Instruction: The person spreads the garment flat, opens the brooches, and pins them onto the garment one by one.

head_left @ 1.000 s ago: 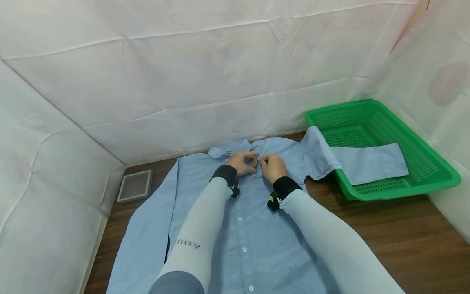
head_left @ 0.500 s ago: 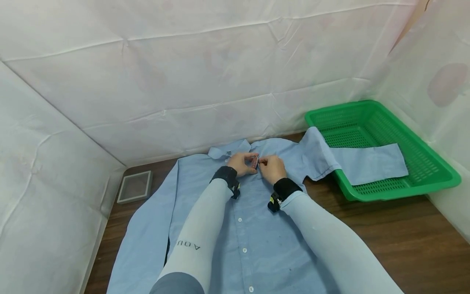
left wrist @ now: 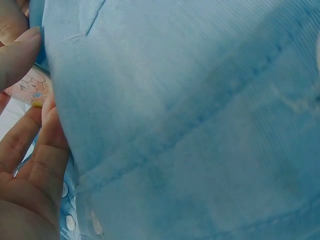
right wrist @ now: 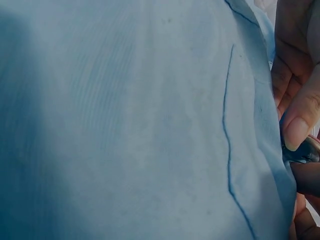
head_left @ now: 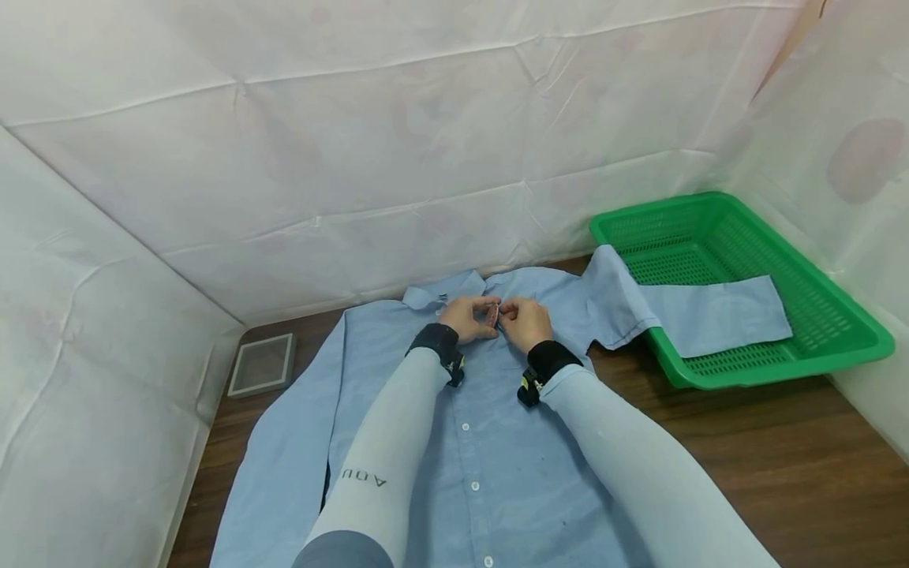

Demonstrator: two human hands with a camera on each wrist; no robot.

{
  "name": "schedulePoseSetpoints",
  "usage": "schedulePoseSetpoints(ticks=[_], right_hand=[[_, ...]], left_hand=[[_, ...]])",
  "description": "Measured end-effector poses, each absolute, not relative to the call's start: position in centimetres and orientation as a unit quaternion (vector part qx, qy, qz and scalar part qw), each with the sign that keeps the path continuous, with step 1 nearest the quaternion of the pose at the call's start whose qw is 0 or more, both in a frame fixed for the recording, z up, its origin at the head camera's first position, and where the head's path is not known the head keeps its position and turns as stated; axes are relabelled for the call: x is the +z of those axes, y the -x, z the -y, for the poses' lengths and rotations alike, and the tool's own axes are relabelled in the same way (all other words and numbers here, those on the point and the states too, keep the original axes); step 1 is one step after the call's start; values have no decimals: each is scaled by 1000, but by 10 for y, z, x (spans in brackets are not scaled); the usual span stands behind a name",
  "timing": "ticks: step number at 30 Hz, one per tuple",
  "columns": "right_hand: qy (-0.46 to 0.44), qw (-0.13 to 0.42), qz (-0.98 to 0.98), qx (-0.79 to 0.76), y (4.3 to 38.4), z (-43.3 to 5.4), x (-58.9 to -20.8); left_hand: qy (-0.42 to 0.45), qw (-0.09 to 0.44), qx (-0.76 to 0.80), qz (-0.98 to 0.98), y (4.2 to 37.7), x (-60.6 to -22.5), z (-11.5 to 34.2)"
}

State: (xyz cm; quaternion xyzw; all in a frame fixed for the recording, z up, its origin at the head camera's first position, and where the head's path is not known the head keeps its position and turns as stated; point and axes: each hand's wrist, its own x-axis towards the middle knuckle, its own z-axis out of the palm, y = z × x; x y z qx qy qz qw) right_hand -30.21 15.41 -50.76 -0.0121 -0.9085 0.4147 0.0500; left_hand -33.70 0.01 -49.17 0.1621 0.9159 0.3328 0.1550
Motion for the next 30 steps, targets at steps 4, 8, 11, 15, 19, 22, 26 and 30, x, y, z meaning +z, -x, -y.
schedulePoseSetpoints(ticks=[4,8,11,15,19,22,26,30], right_hand=[[15,51,912,406,304,-154,-509],[16,55,918,393,305,-153,-510],[19,59,922,382,306,-152,-511],[24,63,924,376,308,-151,-512],[26,65,924,376,308,-151,-513],[28,65,924,376,308,-151,-513],[28,60,925,375,308,-151,-512],[29,51,926,374,308,-151,-512]], left_hand=[[-166,151,338,-914,338,-494,0],[-167,148,339,-914,340,-496,0],[-167,147,341,-913,341,-497,1],[-166,149,349,-910,342,-498,1],[-163,153,348,-910,342,-496,1],[-163,155,341,-913,339,-493,1],[-167,157,340,-912,335,-488,1],[-175,157,339,-911,335,-490,2]])
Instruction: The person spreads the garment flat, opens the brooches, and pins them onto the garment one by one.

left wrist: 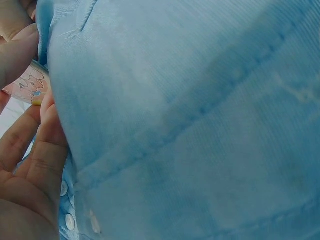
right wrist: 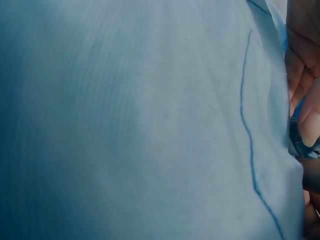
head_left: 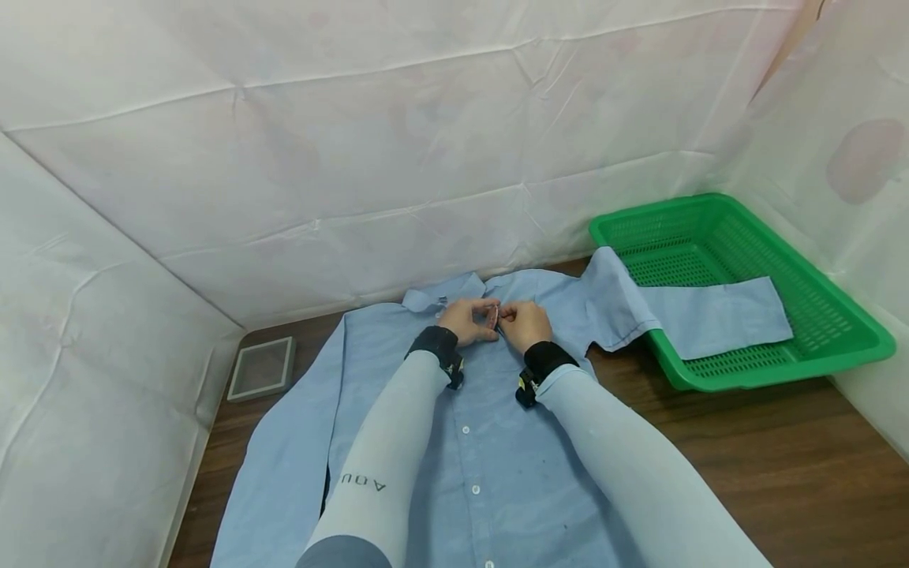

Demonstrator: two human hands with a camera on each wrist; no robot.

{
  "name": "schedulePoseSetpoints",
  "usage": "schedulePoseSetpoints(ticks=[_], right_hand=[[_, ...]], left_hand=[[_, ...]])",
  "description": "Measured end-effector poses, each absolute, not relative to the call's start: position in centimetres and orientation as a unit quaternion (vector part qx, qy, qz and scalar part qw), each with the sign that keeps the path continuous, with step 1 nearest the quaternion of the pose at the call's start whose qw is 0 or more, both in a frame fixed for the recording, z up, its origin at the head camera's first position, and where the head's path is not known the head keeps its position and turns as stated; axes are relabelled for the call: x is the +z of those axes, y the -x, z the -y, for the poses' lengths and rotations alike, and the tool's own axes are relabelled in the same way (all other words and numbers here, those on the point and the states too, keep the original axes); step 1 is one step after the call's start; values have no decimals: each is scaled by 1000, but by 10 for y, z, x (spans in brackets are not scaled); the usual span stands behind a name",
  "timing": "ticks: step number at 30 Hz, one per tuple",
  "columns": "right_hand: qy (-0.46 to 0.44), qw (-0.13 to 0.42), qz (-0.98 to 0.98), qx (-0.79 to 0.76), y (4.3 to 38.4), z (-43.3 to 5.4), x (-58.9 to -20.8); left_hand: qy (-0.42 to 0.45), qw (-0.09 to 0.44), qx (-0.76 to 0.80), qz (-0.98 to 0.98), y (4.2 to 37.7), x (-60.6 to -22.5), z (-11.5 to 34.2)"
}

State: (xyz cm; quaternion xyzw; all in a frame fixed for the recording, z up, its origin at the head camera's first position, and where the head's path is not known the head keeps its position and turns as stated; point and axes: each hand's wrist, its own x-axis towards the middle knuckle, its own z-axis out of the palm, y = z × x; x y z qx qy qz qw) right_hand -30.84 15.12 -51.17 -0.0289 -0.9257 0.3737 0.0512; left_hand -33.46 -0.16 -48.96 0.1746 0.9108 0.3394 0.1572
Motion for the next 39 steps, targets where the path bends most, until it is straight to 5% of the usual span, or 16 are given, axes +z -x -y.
schedulePoseSetpoints(ticks=[39], right_hand=[[-4,-20,910,415,313,-160,-525]], left_hand=[[-175,175,345,-905,337,-494,5]])
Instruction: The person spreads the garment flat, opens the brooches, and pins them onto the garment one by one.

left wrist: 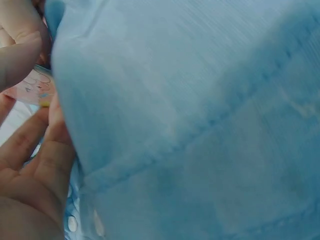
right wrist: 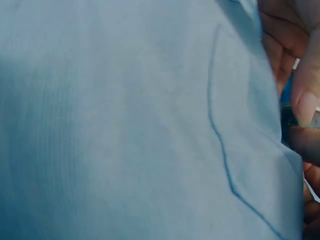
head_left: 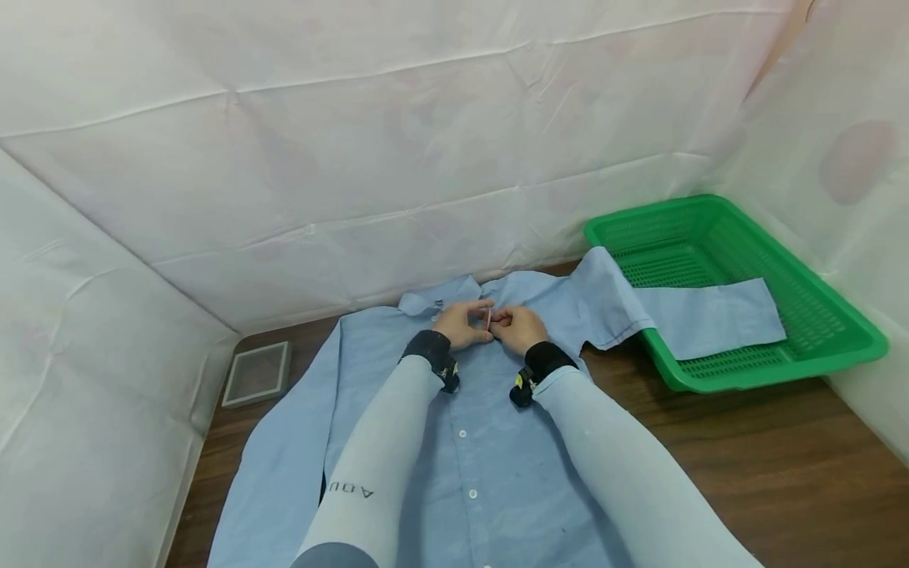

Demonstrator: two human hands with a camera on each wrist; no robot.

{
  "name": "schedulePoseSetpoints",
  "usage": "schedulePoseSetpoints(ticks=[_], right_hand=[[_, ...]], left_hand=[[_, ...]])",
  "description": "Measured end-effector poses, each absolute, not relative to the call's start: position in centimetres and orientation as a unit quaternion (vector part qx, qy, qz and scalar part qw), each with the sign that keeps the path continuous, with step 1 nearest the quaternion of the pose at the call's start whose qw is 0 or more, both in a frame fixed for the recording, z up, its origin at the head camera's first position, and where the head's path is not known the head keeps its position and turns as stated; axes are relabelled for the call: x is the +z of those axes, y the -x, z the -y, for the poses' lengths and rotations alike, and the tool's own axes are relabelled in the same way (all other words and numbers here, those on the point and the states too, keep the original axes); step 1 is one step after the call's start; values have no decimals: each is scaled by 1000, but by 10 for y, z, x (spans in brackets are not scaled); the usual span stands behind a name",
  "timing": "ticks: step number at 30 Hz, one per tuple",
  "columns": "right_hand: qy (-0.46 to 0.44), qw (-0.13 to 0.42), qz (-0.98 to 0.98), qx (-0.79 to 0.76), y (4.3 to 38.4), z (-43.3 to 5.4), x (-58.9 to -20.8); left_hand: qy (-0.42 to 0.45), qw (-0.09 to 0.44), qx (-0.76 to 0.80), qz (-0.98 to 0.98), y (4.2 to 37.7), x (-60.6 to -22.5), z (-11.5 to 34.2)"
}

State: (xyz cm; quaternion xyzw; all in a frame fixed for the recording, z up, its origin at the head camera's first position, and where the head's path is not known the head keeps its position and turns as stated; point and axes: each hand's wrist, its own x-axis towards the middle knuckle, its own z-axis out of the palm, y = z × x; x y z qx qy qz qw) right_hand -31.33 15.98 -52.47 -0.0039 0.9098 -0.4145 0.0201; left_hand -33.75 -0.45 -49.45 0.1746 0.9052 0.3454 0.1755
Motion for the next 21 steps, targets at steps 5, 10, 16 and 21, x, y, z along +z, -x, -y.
schedulePoseSetpoints(ticks=[5,10,16,21], right_hand=[[-10,32,-874,-484,315,-168,-529],[-8,27,-866,-499,309,-169,-523],[-2,19,-872,-490,302,-167,-517],[-8,27,-869,-495,301,-168,-515]], left_hand=[[-176,186,362,-896,340,-496,5],[-176,188,364,-895,339,-496,6],[-159,192,368,-896,331,-492,3],[-157,185,376,-895,327,-491,2]])
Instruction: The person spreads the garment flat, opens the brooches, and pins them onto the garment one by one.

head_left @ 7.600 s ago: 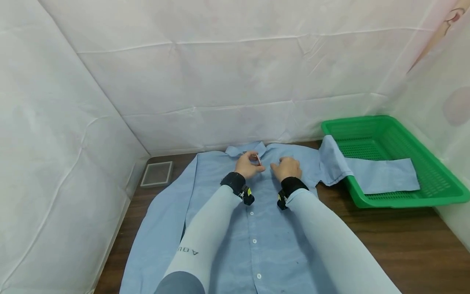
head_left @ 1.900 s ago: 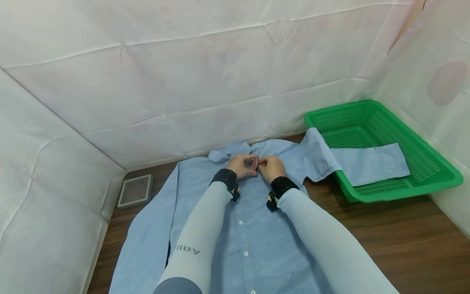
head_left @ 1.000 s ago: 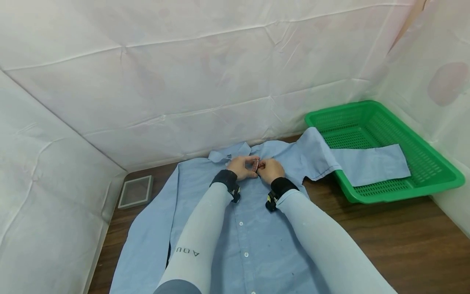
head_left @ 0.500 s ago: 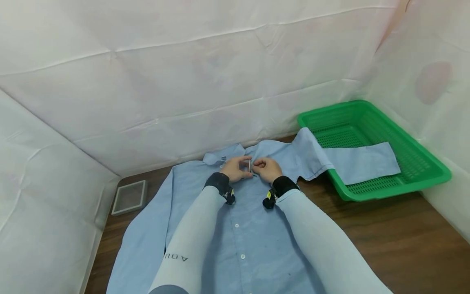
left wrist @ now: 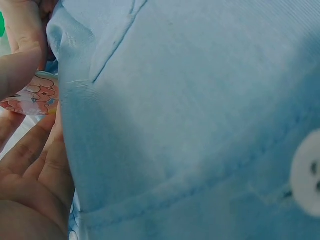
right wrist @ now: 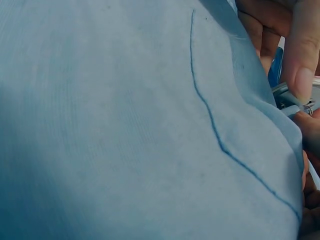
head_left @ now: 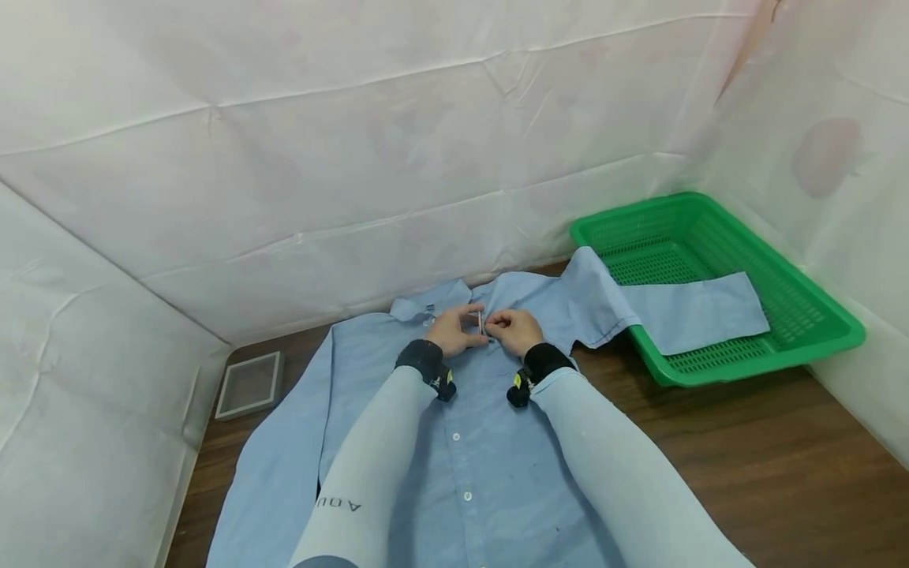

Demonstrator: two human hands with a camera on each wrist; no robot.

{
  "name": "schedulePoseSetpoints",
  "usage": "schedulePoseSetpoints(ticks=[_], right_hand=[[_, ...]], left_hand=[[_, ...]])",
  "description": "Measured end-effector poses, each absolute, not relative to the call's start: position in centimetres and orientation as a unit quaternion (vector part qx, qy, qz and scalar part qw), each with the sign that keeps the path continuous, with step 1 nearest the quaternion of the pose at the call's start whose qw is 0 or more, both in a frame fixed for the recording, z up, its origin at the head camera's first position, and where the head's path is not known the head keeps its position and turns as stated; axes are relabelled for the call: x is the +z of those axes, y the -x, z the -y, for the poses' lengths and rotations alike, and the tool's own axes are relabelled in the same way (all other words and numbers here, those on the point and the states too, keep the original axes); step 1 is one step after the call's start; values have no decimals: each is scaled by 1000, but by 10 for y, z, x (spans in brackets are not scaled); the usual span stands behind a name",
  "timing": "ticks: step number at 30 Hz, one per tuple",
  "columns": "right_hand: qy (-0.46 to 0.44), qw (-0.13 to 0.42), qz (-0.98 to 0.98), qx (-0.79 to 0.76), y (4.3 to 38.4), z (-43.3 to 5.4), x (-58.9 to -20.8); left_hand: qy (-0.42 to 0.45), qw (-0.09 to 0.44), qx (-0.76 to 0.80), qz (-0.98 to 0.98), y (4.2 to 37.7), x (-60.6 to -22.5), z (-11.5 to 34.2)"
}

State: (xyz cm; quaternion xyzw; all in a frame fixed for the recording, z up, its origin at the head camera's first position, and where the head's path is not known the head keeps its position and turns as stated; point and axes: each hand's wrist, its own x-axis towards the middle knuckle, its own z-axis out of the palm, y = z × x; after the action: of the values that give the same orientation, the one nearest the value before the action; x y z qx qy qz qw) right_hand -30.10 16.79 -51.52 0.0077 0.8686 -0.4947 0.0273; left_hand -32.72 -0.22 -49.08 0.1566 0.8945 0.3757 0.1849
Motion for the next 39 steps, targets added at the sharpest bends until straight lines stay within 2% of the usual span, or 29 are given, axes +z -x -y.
schedulePoseSetpoints(ticks=[8,24,39], right_hand=[[-6,40,-875,-483,304,-168,-514],[14,24,-874,-486,302,-172,-514],[-8,59,-873,-483,301,-172,-514]], left_hand=[[-148,175,379,-897,328,-492,0],[-158,175,393,-889,327,-492,-2],[-157,176,386,-892,324,-492,-5]])
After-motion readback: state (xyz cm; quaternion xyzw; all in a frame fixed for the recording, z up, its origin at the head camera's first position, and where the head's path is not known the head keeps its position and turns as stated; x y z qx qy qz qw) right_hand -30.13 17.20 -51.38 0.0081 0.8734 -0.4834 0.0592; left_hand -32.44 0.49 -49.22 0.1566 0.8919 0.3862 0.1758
